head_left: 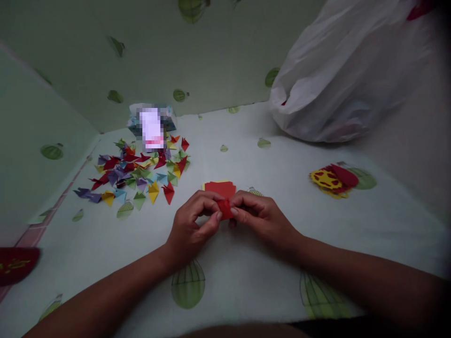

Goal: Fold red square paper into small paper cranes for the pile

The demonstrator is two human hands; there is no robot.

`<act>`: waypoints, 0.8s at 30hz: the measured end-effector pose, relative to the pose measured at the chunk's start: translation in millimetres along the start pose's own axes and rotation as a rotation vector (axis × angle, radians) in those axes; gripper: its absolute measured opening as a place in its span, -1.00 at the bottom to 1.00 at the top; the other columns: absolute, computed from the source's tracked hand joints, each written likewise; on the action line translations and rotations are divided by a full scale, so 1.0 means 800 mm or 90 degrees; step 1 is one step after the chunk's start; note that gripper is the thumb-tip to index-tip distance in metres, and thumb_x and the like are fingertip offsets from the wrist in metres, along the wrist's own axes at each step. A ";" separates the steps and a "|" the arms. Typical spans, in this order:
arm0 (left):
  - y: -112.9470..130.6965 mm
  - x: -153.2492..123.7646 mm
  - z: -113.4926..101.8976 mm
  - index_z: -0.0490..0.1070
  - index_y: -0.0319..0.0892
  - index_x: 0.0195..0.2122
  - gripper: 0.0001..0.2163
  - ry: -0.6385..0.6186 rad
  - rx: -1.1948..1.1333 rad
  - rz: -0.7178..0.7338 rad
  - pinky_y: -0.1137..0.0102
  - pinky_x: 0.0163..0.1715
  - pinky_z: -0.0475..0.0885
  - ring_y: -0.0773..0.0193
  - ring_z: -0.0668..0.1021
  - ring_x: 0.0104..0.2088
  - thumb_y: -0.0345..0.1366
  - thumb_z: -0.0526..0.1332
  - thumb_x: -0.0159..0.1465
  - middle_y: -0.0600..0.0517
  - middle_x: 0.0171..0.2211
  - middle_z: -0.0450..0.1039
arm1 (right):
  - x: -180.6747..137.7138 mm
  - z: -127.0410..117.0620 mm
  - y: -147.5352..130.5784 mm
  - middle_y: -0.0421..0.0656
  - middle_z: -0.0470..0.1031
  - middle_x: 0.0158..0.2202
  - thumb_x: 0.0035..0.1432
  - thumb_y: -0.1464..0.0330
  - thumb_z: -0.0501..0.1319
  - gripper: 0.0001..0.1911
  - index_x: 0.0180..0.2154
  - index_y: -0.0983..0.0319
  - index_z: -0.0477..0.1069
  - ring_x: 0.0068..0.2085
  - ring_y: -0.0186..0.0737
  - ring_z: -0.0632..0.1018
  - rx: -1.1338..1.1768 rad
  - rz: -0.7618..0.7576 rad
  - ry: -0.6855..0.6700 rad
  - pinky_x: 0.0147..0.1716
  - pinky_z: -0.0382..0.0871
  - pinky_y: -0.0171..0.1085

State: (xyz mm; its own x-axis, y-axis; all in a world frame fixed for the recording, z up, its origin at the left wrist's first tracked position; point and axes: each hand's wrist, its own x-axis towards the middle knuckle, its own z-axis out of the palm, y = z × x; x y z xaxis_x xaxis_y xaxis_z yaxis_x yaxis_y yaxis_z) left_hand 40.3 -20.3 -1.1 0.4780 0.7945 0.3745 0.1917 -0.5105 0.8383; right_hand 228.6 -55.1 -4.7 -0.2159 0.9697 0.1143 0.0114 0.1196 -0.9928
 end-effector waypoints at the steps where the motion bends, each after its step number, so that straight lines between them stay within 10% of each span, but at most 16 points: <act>1: 0.001 0.000 0.000 0.41 -0.19 -0.37 -0.91 0.004 0.027 0.020 0.47 -0.28 0.48 0.33 0.55 -0.23 -0.49 0.22 0.25 -0.04 -0.21 0.48 | 0.000 0.000 -0.001 -0.19 0.42 -0.44 0.26 0.37 0.16 -0.83 -0.40 0.26 0.41 -0.36 -0.29 0.44 -0.006 -0.004 -0.001 -0.29 0.30 -0.25; 17: 0.002 -0.002 -0.001 0.41 -0.22 -0.35 -0.90 -0.004 0.144 0.181 0.44 -0.17 0.48 0.32 0.56 -0.19 -0.53 0.24 0.25 -0.07 -0.22 0.51 | 0.002 -0.001 -0.003 -0.22 0.43 -0.49 0.27 0.38 0.15 -0.78 -0.45 0.25 0.39 -0.41 -0.32 0.46 -0.009 0.011 0.003 -0.32 0.32 -0.28; 24: 0.005 -0.003 -0.002 0.45 -0.16 -0.15 -0.89 0.028 -0.152 -0.171 0.50 -0.30 0.51 0.38 0.58 -0.31 -0.33 0.26 0.29 0.03 -0.26 0.55 | 0.001 -0.001 -0.003 -0.17 0.46 -0.46 0.25 0.44 0.14 -0.78 -0.45 0.28 0.44 -0.40 -0.29 0.46 -0.138 -0.064 0.014 -0.35 0.31 -0.26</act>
State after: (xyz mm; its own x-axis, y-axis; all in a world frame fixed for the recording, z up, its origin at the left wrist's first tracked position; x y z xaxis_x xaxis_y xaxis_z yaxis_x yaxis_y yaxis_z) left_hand 38.3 -23.5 2.0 0.3997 0.9059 0.1400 0.0970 -0.1937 0.9762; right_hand 228.8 -54.3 -2.2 -0.2048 0.9547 0.2160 0.1999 0.2568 -0.9455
